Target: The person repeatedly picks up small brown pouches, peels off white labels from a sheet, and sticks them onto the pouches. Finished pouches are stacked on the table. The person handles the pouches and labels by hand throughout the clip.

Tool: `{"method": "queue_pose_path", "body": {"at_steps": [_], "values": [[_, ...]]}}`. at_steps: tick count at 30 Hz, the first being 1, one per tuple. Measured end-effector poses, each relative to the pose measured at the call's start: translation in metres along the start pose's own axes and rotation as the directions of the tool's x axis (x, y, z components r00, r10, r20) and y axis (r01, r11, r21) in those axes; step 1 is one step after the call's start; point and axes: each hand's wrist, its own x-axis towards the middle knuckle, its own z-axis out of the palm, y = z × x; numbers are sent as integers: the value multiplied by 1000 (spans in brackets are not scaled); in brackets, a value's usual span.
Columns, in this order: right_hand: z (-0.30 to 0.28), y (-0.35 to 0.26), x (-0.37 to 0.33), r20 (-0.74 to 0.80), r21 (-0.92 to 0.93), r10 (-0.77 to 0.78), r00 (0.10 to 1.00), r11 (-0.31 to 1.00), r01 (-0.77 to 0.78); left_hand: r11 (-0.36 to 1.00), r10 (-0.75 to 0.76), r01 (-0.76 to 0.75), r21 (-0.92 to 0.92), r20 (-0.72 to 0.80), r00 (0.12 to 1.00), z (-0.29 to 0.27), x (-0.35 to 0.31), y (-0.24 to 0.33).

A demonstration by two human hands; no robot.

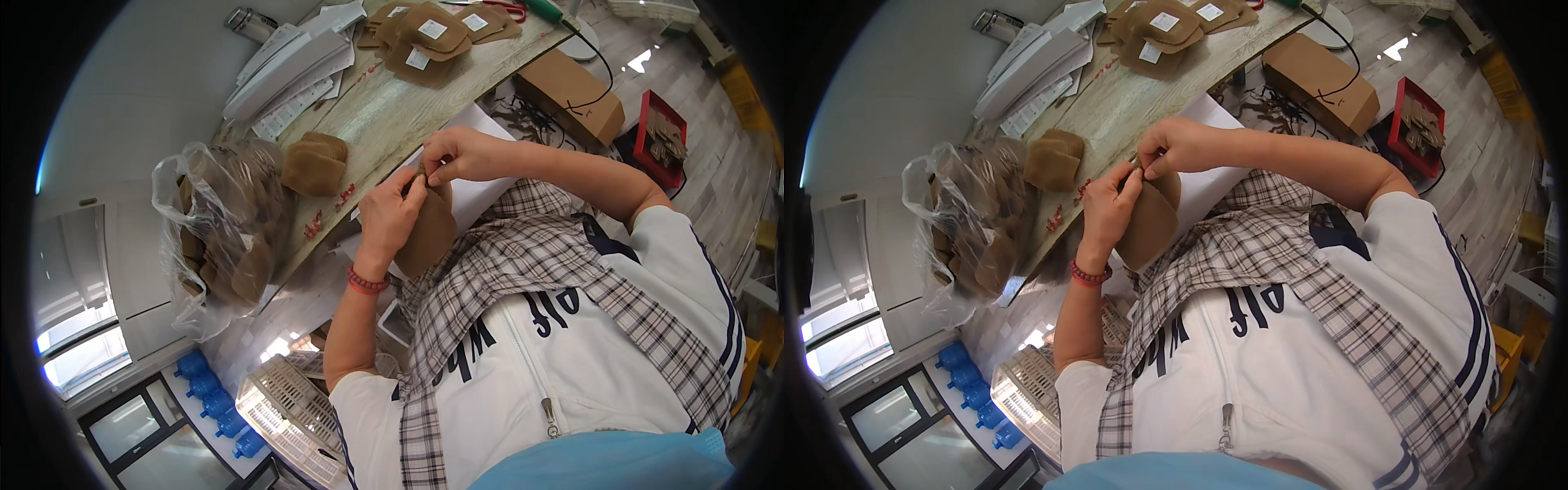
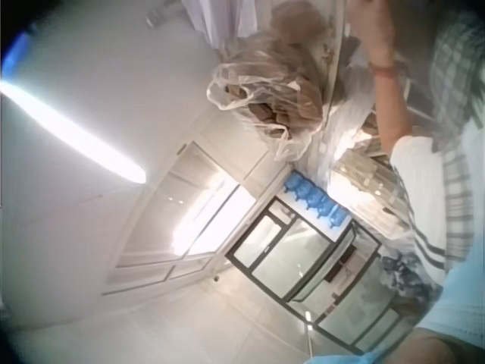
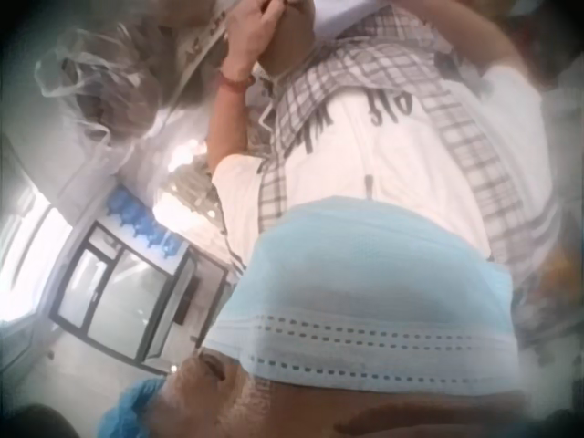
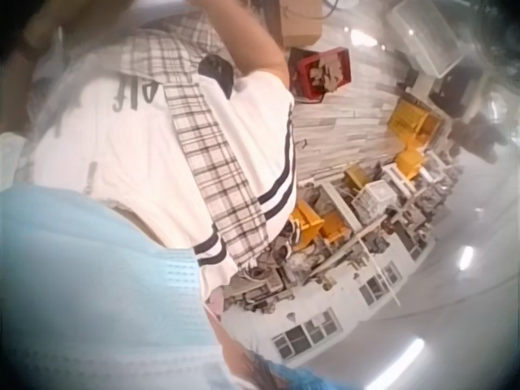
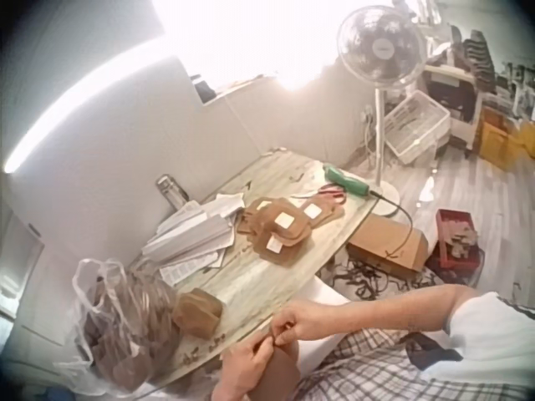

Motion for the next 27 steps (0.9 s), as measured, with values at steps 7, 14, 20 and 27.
{"method": "queue_pose_path", "body": {"at_steps": [7, 14, 20, 27], "values": [[13, 12, -10, -93, 166, -118, 989, 977, 132, 924, -42, 69, -376, 78, 996, 9, 0, -9], [13, 13, -15, -70, 178, -144, 987, 972, 154, 793, -151, 258, -551, 233, 961, 13, -2, -17], [11, 14, -14, -16, 256, -113, 993, 960, 113, 551, -299, 449, -704, 335, 893, 16, -5, -12], [4, 3, -27, -42, 261, -257, 965, 930, 259, 544, -210, 366, -755, 299, 931, 8, -17, 11]]}}
